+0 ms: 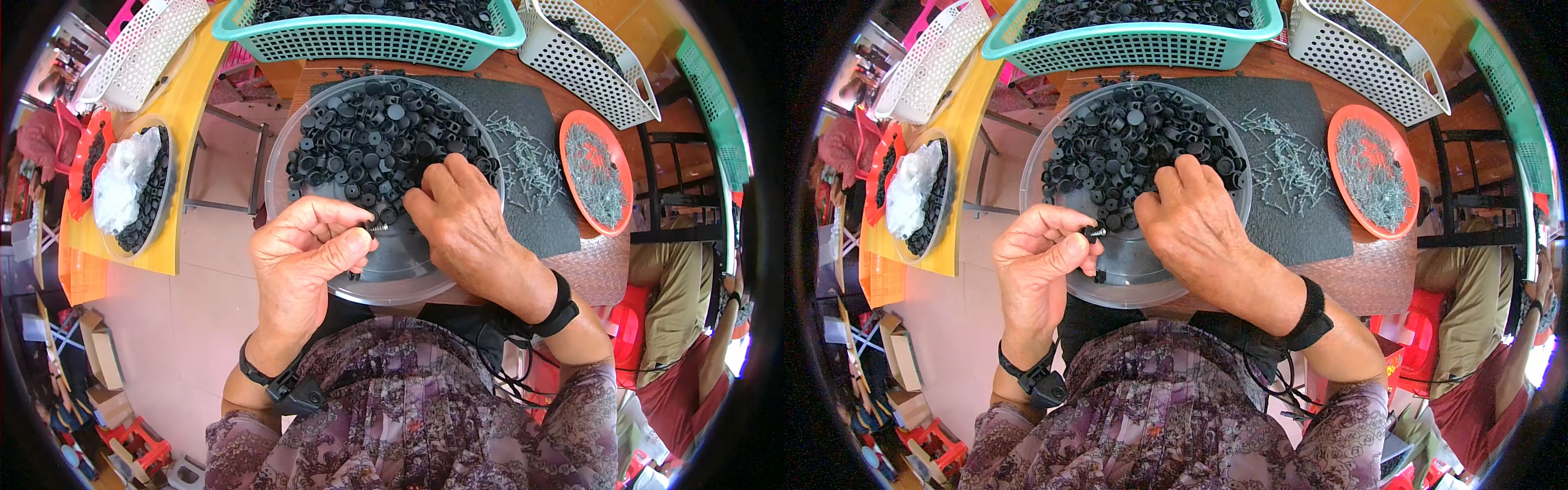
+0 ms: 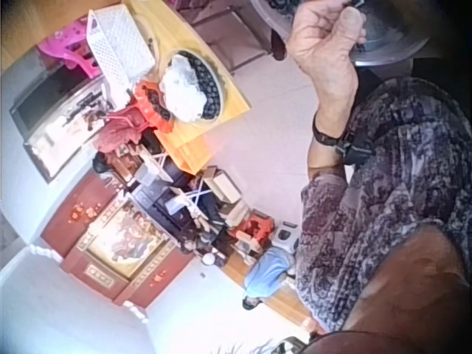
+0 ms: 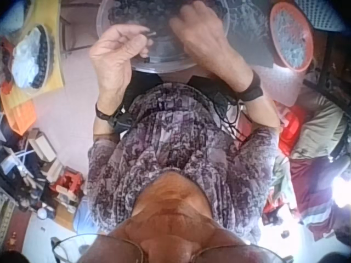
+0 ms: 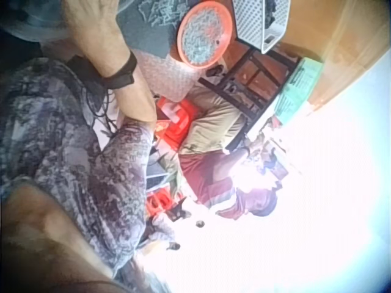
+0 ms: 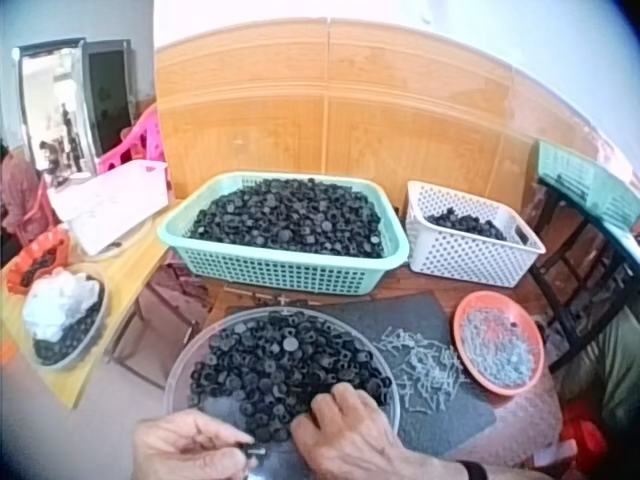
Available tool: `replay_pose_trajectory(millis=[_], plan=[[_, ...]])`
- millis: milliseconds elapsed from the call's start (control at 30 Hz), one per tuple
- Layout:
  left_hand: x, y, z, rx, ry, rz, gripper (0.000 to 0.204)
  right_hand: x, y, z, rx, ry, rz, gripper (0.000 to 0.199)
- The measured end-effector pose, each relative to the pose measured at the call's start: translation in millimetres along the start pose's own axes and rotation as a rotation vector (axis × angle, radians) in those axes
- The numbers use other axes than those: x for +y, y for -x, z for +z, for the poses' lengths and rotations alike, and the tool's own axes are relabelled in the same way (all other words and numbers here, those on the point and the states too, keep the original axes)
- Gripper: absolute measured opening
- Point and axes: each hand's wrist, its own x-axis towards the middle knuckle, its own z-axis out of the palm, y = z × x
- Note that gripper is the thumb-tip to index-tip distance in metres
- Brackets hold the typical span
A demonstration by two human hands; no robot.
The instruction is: Manually assembling small black plastic components by hand in a workshop.
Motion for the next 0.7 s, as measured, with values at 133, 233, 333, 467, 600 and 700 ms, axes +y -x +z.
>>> replay_pose_trajectory(millis=[133, 233, 333, 467, 600, 700], plan=[[0, 1, -2, -0.012, -0.003, -0.004, 0.016, -2, -2, 3, 0.083, -0.037, -0.046, 0.017], [-1, 3, -2, 0.004, 0.020, 0.002, 0.016, -10, 2, 1, 0.186, -0.190, -0.012, 0.021], [-1, 3, 0, -0.020, 0.048, 0.005, 0.017, -21, 1, -8, 0.237, -0.355, 0.051, 0.023], [-3, 3, 4, -0.051, 0.094, 0.015, 0.017, -35, 3, -11, 0.294, -0.545, 0.188, 0.031], [-7, 3, 5, -0.063, 0.104, 0.046, 0.017, -38, 8, -6, 0.360, -0.665, 0.269, 0.033], [-7, 4, 5, -0.057, 0.105, 0.028, 0.018, -38, 11, -6, 0.381, -0.692, 0.272, 0.032]])
